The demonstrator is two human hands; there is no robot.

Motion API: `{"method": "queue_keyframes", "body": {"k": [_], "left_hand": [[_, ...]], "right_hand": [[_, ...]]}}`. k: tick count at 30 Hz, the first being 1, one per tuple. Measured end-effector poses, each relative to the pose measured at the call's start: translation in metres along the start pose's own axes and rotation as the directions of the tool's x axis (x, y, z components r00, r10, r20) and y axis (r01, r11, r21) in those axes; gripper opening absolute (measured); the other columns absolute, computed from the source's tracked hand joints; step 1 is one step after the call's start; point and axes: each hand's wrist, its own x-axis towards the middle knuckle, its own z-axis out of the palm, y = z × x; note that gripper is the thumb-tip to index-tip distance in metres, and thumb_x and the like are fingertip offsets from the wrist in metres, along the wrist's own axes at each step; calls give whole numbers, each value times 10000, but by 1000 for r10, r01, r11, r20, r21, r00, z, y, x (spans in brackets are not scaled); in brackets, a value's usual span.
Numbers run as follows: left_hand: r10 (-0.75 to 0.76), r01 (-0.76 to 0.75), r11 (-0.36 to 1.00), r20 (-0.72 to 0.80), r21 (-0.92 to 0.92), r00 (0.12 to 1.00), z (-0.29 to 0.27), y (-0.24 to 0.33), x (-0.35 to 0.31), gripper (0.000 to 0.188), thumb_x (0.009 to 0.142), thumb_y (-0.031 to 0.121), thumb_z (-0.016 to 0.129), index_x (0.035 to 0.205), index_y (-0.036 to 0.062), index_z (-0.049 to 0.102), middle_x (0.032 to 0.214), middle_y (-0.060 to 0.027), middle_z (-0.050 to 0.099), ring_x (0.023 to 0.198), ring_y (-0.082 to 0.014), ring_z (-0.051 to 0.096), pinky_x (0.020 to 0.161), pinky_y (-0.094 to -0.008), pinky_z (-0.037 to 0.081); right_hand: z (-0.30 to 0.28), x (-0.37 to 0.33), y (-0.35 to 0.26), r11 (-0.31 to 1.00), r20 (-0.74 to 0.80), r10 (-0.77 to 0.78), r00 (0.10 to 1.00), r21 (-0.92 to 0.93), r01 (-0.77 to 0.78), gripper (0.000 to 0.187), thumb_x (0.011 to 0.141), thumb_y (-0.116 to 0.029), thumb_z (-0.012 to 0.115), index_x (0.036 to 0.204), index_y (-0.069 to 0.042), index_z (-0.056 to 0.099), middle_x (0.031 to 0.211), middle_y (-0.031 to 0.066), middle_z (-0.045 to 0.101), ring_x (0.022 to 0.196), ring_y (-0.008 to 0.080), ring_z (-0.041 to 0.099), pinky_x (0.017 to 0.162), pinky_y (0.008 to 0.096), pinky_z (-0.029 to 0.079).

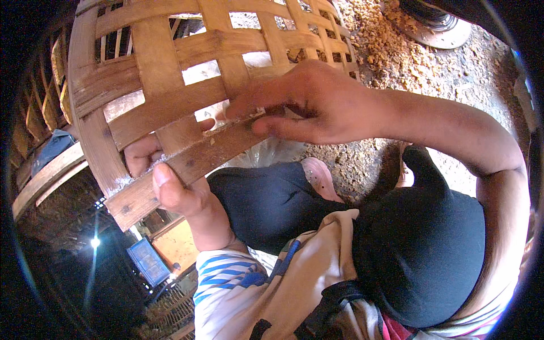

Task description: The person assembles a wooden lattice tray by hand, fitting slats into place and adjusting the frame. They then place a plastic sheet over the tray and handle additional trays and plastic bags nearby.

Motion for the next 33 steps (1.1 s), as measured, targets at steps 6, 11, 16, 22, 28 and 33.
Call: {"method": "queue_keyframes", "body": {"k": [6, 11, 16, 22, 28, 33], "left_hand": [[-29, 33, 998, -69, 62, 997, 4, 4, -3, 539, 832, 515, 468, 966, -7, 467, 927, -168, 518, 864, -258, 580, 709, -442, 552], [-2, 3, 995, -14, 95, 1000, -8, -7, -4, 508, 833, 522, 464, 923, 23, 508, 917, -132, 529, 885, -214, 513, 824, -368, 405], [-1, 0, 998, 14, 57, 1000, -8, -9, -1, 518, 821, 530, 476, 916, 21, 506, 916, -124, 531, 889, -203, 505, 824, -356, 400], [-22, 21, 1000, -20, -16, 1000, -2, -4, -3, 500, 815, 500, 489, 938, 15, 490, 929, -121, 526, 899, -194, 503, 833, -350, 405], [10, -10, 999, -8, 49, 1000, 2, 2, -7, 456, 815, 452, 499, 924, 10, 496, 905, -114, 530, 883, -194, 506, 841, -338, 395], [10, -10, 998, 14, 66, 1000, 1, 0, 4, 419, 820, 423, 486, 898, 12, 512, 872, -102, 540, 854, -187, 495, 826, -339, 390]], "right_hand": [[-18, 26, -2, 983, 169, -97, 981, -141, 121, 199, 852, -127, 630, 1043, -94, 677, 813, 93, 678, 701, 236, 666, 635, 364, 493], [-27, 46, -7, 978, 318, -68, 946, -167, 127, 133, 847, -156, 633, 947, -80, 675, 711, 78, 652, 622, 203, 654, 564, 352, 466], [-21, 44, -1, 987, 259, -79, 963, -116, 112, 122, 861, -190, 633, 904, -79, 663, 732, 69, 660, 599, 196, 649, 550, 350, 470], [13, 21, 7, 906, -47, -141, 989, -409, 110, 153, 900, -263, 618, 929, -113, 611, 738, 70, 616, 651, 252, 642, 551, 362, 473], [16, 7, 0, 985, -155, -54, 986, -168, 27, 164, 926, -248, 588, 888, -90, 563, 716, 89, 571, 667, 321, 615, 561, 380, 472], [-16, 5, -19, 966, 72, -71, 995, -243, 86, 183, 921, -227, 572, 877, -51, 564, 678, 150, 566, 646, 348, 602, 585, 397, 475]]}}
